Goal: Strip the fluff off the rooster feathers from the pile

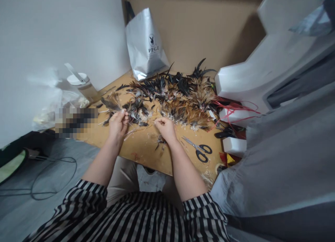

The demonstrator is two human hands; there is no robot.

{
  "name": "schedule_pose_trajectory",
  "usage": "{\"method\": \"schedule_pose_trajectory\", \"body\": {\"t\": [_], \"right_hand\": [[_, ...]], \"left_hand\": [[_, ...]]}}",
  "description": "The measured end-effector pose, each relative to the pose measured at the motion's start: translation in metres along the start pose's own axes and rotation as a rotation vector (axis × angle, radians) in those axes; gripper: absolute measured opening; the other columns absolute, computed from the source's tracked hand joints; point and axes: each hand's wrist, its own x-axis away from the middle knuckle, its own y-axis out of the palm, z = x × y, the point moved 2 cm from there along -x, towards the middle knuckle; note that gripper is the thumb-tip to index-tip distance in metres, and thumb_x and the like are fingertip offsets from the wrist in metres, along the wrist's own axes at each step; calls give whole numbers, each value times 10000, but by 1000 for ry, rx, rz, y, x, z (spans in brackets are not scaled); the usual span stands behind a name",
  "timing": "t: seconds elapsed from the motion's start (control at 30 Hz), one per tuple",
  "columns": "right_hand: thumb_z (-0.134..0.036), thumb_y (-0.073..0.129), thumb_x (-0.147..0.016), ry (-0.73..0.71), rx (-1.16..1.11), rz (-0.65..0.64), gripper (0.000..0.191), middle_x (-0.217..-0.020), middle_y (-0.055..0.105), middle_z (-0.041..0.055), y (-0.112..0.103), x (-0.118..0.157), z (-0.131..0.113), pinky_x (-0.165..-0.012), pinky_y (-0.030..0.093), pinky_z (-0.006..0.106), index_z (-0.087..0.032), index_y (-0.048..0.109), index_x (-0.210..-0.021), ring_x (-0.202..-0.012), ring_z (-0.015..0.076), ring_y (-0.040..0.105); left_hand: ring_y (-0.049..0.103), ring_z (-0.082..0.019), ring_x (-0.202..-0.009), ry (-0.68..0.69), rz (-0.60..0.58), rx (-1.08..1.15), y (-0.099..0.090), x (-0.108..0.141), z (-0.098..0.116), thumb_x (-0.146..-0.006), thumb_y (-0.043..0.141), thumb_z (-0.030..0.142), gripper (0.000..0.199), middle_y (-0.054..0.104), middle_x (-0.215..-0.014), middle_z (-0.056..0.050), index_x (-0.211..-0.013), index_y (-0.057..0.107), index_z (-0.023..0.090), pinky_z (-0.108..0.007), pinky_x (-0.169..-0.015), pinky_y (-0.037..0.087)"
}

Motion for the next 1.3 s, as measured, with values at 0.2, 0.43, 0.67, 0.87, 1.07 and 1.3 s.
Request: {"method": "schedule_pose_trajectory", "body": {"t": [0.2,0.43,0.67,0.87,1.07,1.3], "right_hand": [[-338,547,-677,-40,133,-121,215,-599,592,9,20,8,-5,-510,341,211,-148,645,-700,-518,100,461],[-301,533,-685,-103,425,-290,177,-614,611,-1,52,4,-20,-525,326,206,-174,657,-680,-571,113,503],[-293,539,-693,-97,726,-295,159,-666,638,22,98,-8,-32,-551,325,222,-197,665,-685,-621,134,532],[-257,516,-712,-61,903,-252,158,-727,649,83,120,-10,-33,-578,342,246,-182,654,-711,-671,168,552],[-310,562,-671,-25,452,-274,171,-585,586,3,90,-22,-30,-505,336,209,-154,627,-648,-524,99,475],[-374,659,-590,280,-104,-320,258,-587,604,0,61,-19,-25,-362,272,171,-135,592,-663,-380,38,390]], "left_hand": [[476,-21,-458,2,7,-7,-24,-15,24,-608,699,275,215,581,-612,17,-738,597,137,-122,-391,314],[471,-16,-448,-19,-17,25,-38,-15,16,-602,699,279,226,577,-606,19,-742,601,131,-121,-385,320],[468,-20,-451,-33,-36,28,-37,-11,15,-604,695,287,229,575,-615,13,-742,603,129,-131,-391,320],[467,-22,-457,-76,-59,70,-35,-8,15,-615,690,295,227,568,-612,8,-735,603,124,-134,-388,311],[464,-24,-466,-108,-78,60,-34,-7,13,-631,678,292,205,568,-626,1,-725,599,129,-136,-397,317],[474,-33,-488,-165,-142,67,-30,-4,10,-638,675,286,195,576,-642,-9,-734,612,128,-144,-406,331]]}}
